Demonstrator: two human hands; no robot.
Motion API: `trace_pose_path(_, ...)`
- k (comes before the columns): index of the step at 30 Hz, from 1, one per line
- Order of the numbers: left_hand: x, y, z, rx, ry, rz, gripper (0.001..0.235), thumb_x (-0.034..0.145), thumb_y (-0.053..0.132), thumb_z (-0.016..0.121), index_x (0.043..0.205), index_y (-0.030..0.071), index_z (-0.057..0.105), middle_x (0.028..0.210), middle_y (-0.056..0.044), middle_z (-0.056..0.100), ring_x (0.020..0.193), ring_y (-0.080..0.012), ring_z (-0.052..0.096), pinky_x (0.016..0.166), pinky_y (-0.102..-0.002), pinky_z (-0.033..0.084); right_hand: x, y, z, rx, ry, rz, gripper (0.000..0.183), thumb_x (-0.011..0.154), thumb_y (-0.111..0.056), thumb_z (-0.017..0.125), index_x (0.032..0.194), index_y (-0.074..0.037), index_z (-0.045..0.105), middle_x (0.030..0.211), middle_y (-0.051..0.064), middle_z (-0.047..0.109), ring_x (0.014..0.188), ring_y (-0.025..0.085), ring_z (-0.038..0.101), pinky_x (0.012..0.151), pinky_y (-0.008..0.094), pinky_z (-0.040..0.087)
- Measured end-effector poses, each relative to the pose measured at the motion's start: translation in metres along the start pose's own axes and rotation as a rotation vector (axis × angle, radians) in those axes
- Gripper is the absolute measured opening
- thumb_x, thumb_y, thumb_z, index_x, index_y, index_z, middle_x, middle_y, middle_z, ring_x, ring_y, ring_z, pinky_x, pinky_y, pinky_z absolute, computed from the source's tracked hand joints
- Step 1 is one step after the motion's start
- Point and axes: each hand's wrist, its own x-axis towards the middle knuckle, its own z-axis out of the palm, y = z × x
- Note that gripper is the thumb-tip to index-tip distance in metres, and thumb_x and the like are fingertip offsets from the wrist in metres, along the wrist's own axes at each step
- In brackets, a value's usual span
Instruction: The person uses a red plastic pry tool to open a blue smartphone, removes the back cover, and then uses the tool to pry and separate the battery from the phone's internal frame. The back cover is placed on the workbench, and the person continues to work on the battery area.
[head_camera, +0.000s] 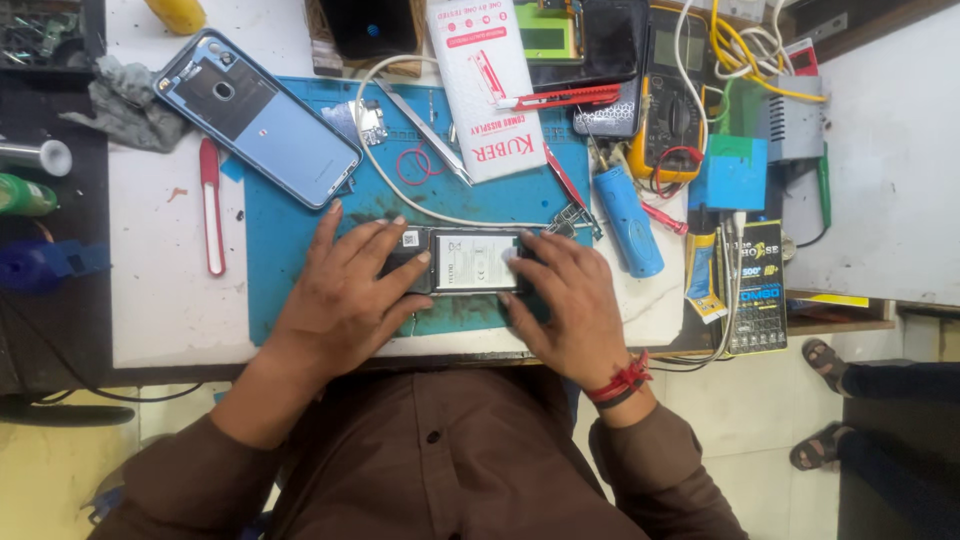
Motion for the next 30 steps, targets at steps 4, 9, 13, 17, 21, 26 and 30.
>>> trace_pose_path(4, -0.002, 0.004, 0.002, -0.015, 0.044, -0.05, 0.061, 0.089, 0.046, 0.074, 0.135, 0.008, 0.062, 0.138, -0.019, 0.061, 0.131, -0.0313, 0.054, 0.123, -0.062, 0.02, -0.002, 0.005, 0.002, -0.002, 0.133, 0.099, 0.037, 0.088, -0.021, 0.081, 0.118, -0.006, 0.066, 0.131, 0.015, 0.065, 0.123, 0.035, 0.06, 0.103, 0.048, 0.045)
trace_pose_path(9, -0.005, 0.0, 0.004, 0.011, 0.076, -0.105, 0.084, 0.085, 0.051, 0.075, 0.147, 0.002, 0.048, 0.14, -0.018, 0.061, 0.134, -0.0312, 0.053, 0.123, -0.062, 0.014, -0.009, 0.017, 0.01, -0.096, 0.201, 0.246, 0.033, 0.09, -0.017, 0.079, 0.118, -0.004, 0.067, 0.13, 0.014, 0.068, 0.115, 0.035, 0.062, 0.099, 0.046, 0.047)
trace_pose_path(13, -0.006, 0.0, 0.006, -0.011, 0.078, -0.123, 0.083, 0.087, 0.051, 0.075, 0.148, 0.002, 0.048, 0.14, -0.016, 0.062, 0.135, -0.0305, 0.053, 0.124, -0.063, 0.012, -0.008, 0.028, 0.015, -0.14, 0.223, 0.239, 0.027, 0.093, -0.014, 0.079, 0.116, -0.005, 0.068, 0.128, 0.013, 0.069, 0.113, 0.034, 0.063, 0.097, 0.045, 0.048)
trace_pose_path(17, -0.006, 0.001, 0.007, -0.029, 0.075, -0.127, 0.084, 0.087, 0.052, 0.075, 0.149, 0.002, 0.047, 0.14, -0.015, 0.062, 0.135, -0.0309, 0.052, 0.124, -0.064, 0.011, -0.004, 0.031, 0.016, -0.181, 0.245, 0.266, 0.023, 0.094, -0.009, 0.077, 0.115, -0.005, 0.069, 0.129, 0.013, 0.069, 0.113, 0.035, 0.063, 0.097, 0.044, 0.049)
trace_pose_path(21, -0.006, 0.0, 0.006, -0.034, 0.068, -0.132, 0.085, 0.087, 0.052, 0.075, 0.15, 0.003, 0.046, 0.14, -0.015, 0.061, 0.135, -0.0304, 0.052, 0.125, -0.063, 0.011, 0.004, 0.019, 0.016, -0.162, 0.307, 0.252, 0.024, 0.092, -0.008, 0.076, 0.114, -0.003, 0.068, 0.126, 0.014, 0.069, 0.11, 0.035, 0.063, 0.095, 0.045, 0.049)
trace_pose_path(26, -0.006, 0.0, 0.008, -0.036, 0.061, -0.143, 0.085, 0.086, 0.052, 0.075, 0.149, 0.003, 0.046, 0.141, -0.015, 0.06, 0.136, -0.0309, 0.051, 0.124, -0.063, 0.011, 0.018, 0.001, 0.017, -0.023, 0.305, 0.172, 0.021, 0.093, -0.007, 0.075, 0.113, -0.005, 0.068, 0.119, 0.012, 0.071, 0.107, 0.032, 0.066, 0.094, 0.042, 0.051)
trace_pose_path(30, -0.005, 0.0, 0.007, -0.045, 0.066, -0.145, 0.087, 0.085, 0.052, 0.075, 0.15, 0.003, 0.045, 0.141, -0.015, 0.06, 0.136, -0.0308, 0.051, 0.124, -0.063, 0.011, 0.032, -0.013, 0.018, 0.055, 0.267, 0.141, 0.019, 0.092, -0.007, 0.077, 0.11, -0.005, 0.069, 0.111, 0.012, 0.072, 0.101, 0.032, 0.066, 0.089, 0.041, 0.053)
